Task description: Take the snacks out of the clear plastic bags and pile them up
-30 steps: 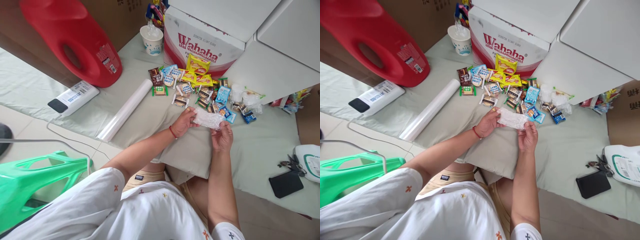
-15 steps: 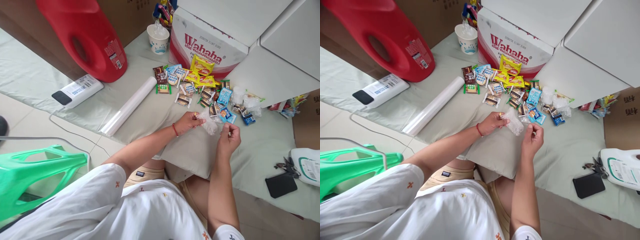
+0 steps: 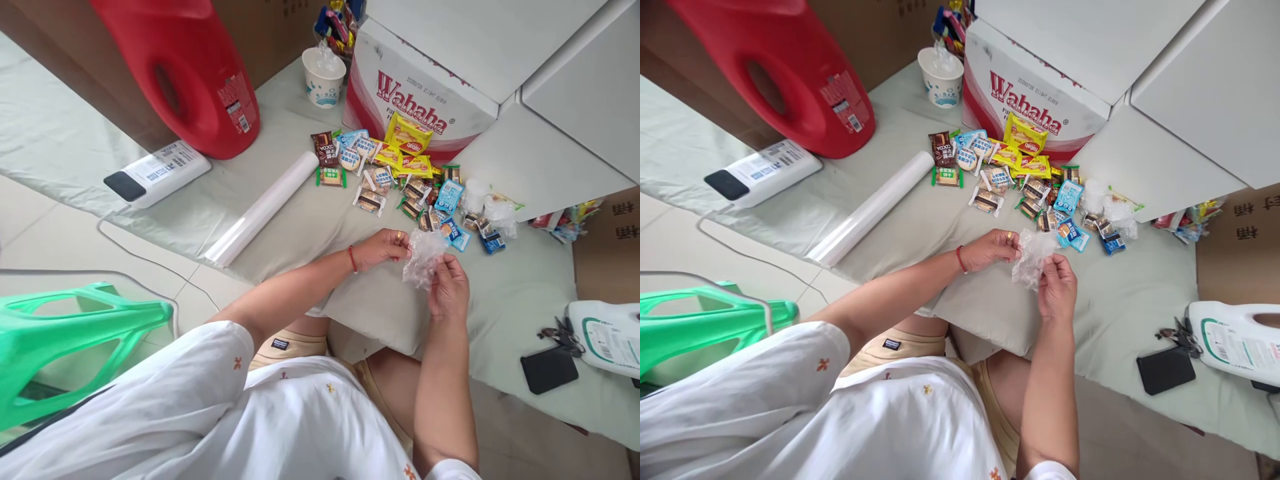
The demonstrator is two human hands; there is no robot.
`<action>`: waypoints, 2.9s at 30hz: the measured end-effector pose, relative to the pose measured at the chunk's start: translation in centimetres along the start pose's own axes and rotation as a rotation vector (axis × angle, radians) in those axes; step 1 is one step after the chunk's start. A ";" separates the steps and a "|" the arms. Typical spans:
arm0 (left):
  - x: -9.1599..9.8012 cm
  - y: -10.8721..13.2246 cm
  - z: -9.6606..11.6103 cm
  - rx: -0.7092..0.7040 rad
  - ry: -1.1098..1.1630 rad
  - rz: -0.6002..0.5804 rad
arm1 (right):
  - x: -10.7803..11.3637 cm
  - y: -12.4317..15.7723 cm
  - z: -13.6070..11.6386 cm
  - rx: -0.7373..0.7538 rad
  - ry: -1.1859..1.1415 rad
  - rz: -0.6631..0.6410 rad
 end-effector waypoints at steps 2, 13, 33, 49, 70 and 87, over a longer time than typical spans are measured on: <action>0.2 0.0 0.2 0.012 0.102 0.014 | 1.4 0.1 -0.1 -0.017 -0.051 0.045; -1.0 0.8 2.4 -0.185 -0.093 0.081 | 2.8 3.1 -2.7 0.179 0.159 0.331; -1.1 0.3 1.0 -0.148 -0.044 0.006 | 0.9 4.1 -3.4 0.029 0.020 0.097; -1.1 0.3 0.8 -0.236 -0.038 0.022 | 0.1 2.9 -1.4 -0.141 0.325 0.149; 2.9 -0.5 2.1 -0.119 -0.069 0.286 | 13.1 8.1 0.6 -0.295 0.173 0.256; 0.2 0.9 2.7 -0.136 0.090 0.198 | -1.0 4.3 -0.9 -0.210 0.296 0.092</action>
Point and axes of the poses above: each hand's wrist, its own y-axis away from the middle knuckle, its own x-axis out of the back of the hand, z = x × y, the point moved 8 cm from there along -y, towards the middle knuckle, and after that the axes turned 9 degrees about y, right-handed, at the moved point
